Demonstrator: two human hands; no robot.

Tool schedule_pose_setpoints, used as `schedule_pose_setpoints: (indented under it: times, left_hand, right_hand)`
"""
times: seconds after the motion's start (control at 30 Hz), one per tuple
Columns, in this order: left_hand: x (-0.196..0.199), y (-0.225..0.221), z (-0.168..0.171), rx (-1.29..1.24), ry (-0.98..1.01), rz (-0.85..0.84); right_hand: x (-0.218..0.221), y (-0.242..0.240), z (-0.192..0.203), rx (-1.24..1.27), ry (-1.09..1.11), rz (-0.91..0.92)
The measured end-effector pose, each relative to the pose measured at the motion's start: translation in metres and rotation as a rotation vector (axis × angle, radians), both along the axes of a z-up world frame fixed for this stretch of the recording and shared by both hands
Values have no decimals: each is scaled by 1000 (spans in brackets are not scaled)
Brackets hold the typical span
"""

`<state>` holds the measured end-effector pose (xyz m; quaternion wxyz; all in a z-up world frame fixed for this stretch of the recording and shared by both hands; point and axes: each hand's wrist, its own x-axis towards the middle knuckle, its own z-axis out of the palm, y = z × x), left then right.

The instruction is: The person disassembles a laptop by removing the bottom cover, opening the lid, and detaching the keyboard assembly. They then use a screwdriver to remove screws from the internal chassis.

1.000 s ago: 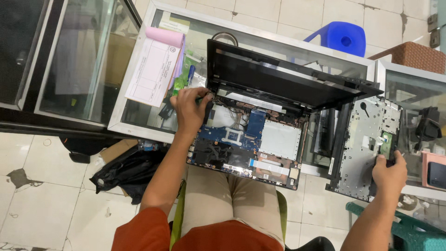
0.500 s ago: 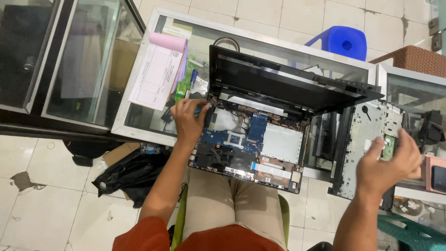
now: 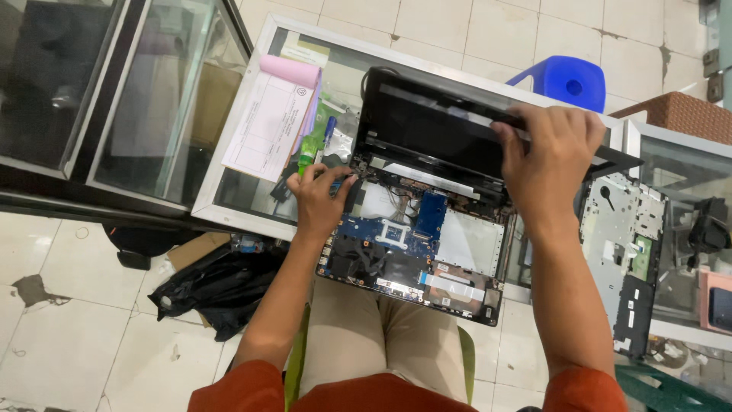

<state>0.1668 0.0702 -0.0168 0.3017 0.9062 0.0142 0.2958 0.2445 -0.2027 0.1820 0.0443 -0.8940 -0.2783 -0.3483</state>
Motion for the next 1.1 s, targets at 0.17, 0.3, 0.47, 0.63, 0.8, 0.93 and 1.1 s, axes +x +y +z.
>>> schedule_pose_setpoints:
  times: [0.17, 0.3, 0.47, 0.63, 0.8, 0.93, 1.1]
  left_hand:
    - [1, -1, 1, -55, 14, 61]
    - [-1, -1, 10, -71, -44, 163]
    - [-6, -1, 6, -118, -92, 279]
    - [-81, -2, 46, -267, 72, 265]
    - [-131, -4, 60, -556, 821, 243]
    - [-134, -13, 50, -954, 720, 163]
    - [-148, -37, 84, -1158, 538, 108]
  right_hand:
    - [8, -7, -8, 54, 87, -31]
    - [6, -21, -13, 64, 91, -27]
    - [6, -24, -16, 17, 73, -45]
    - [8, -26, -16, -13, 67, -40]
    - [10, -26, -19, -23, 42, -61]
    - [9, -28, -17, 23, 53, -32]
    - [17, -64, -15, 55, 83, -50]
